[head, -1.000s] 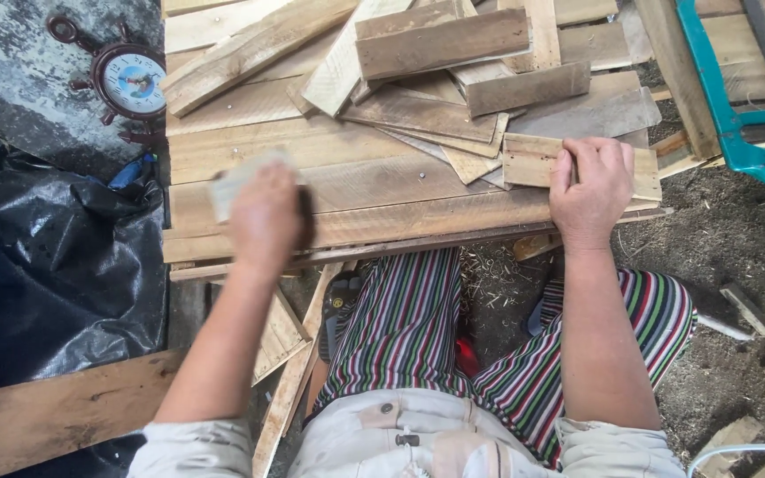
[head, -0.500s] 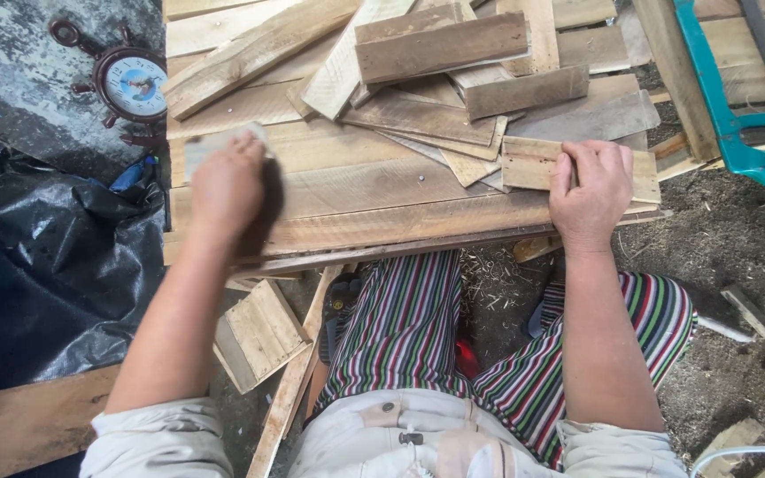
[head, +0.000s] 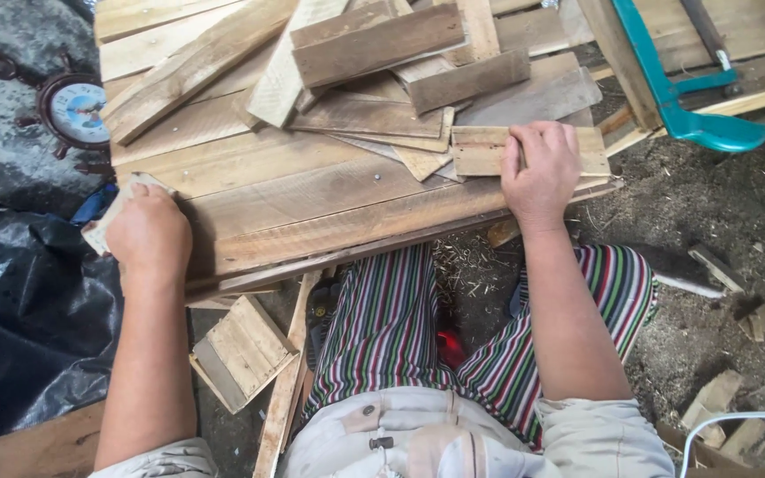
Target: Hand-sanding small wooden planks and scraps to smooth their surfaces in a workshop.
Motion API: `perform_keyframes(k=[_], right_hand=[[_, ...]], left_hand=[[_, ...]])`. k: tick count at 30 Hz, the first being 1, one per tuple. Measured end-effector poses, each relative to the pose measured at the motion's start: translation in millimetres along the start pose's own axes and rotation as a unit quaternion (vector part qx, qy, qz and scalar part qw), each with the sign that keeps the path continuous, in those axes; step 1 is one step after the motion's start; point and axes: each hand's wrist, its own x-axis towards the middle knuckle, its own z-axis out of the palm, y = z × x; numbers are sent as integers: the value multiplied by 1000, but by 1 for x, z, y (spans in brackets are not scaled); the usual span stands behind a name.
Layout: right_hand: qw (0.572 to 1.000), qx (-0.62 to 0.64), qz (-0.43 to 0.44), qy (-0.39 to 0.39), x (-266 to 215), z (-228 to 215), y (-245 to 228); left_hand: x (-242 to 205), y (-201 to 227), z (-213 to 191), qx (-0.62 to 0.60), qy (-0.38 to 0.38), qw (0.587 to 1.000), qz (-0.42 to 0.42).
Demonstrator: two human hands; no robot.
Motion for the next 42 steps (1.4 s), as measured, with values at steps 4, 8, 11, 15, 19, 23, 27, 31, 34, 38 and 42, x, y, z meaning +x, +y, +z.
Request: perform_keyframes(k=[4, 8, 11, 15, 19, 23, 27, 31, 34, 38, 42], right_hand=[[994, 87, -24, 63, -5, 11, 13], [994, 91, -19, 55, -4, 8, 11], [994, 96, -15, 52, -1, 4, 8], [994, 95, -17, 46, -1, 2, 9], [994, 97, -14, 43, -4, 6, 12], [995, 90, -7, 47, -11, 20, 19], [999, 29, 27, -1, 0, 3, 5], [999, 14, 41, -6, 1, 1, 3], [999, 10, 49, -13, 1, 0, 4], [998, 20, 56, -22, 0, 1, 3], [997, 28, 63, -22, -1, -1, 6]], left_hand=[[-12, 46, -41, -17, 125, 991, 52], [-23, 99, -87, -71, 20, 993, 93], [-34, 133, -123, -103, 13, 981, 162], [-46, 166, -125, -174, 63, 953, 241], [-42, 132, -109, -193, 113, 938, 263], [-42, 64, -83, -147, 93, 964, 199], [-50, -5, -70, -165, -111, 980, 19], [-64, -21, -50, -171, -70, 983, -10], [-65, -8, -34, 3, 93, 995, 32], [-50, 39, -75, -99, 55, 992, 54], [-40, 98, -121, -171, 65, 964, 192]])
